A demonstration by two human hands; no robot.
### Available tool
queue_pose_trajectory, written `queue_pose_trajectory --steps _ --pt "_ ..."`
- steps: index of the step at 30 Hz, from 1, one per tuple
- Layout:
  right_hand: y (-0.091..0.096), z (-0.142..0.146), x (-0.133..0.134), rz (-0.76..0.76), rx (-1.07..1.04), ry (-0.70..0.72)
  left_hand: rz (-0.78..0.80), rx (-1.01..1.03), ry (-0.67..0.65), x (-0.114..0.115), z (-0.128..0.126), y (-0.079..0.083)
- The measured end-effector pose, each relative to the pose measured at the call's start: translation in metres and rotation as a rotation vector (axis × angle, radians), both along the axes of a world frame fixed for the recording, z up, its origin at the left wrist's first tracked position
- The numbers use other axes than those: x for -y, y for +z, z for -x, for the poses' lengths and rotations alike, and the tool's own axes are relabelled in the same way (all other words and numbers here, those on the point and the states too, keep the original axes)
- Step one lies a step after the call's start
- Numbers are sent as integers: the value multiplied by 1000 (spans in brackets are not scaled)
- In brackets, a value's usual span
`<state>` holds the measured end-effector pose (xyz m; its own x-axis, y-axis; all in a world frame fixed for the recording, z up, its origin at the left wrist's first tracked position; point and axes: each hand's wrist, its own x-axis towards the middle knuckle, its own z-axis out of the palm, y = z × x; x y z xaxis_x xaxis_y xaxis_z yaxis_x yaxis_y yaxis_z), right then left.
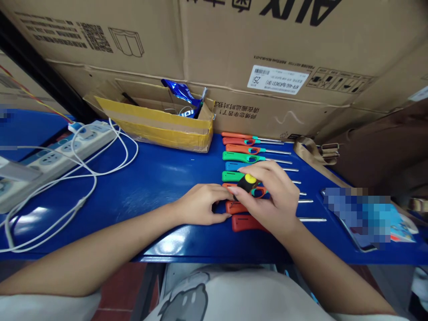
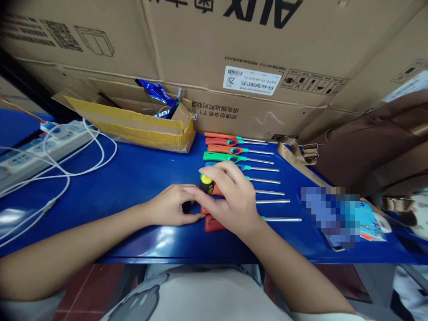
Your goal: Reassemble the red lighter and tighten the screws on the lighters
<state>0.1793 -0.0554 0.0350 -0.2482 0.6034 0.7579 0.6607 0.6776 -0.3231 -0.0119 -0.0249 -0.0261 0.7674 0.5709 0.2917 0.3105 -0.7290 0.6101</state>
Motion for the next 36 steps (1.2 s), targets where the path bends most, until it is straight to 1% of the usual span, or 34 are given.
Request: queue_pose_trajectory --steps 2,4,6,7,8,10,11,12,14,16,17,21,24,25,28,33,36 --pt "6 0 -3 -24 42 13 5 -11 8 1 -1 1" --pt "10 -1 -6 -20 97 71 7 -31 14 1 -1 1" --pt "11 -4 -8 27 124 207 -1 -36 24 1 -1 2" --pt "11 -5 -10 83 110 287 -9 -34 25 1 -1 2" --pt "11 -6 -11 166 72 369 -16 -31 24 1 -1 2" --pt "9 -5 -12 378 -92 508 -23 -37 23 2 -2 2" --pt "7 -4 -13 465 -202 553 -29 -42 25 2 -2 1" --pt "4 -3 -14 516 -309 580 -34 -44 27 2 -2 1" --pt "-2 1 -15 528 -476 599 -46 -40 29 3 -3 1" --pt "-8 2 -16 522 -565 621 -49 -41 30 4 -5 1" --pt "-10 3 -16 545 -605 652 -45 -47 36 4 -5 1" --pt "-15 1 -15 761 -818 812 -25 -36 53 6 -7 0" --pt "-15 0 -15 911 -887 898 -22 35 51 6 -7 -2" --pt "-14 0 -15 924 -884 927 -21 53 50 6 -7 -3" --pt "-13 0 -16 896 -854 978 -7 62 52 6 -7 -4" --pt "-12 3 -16 914 -848 957 29 49 70 7 -7 -5" --pt "-11 5 -14 945 -885 988 51 62 60 7 -7 -5"
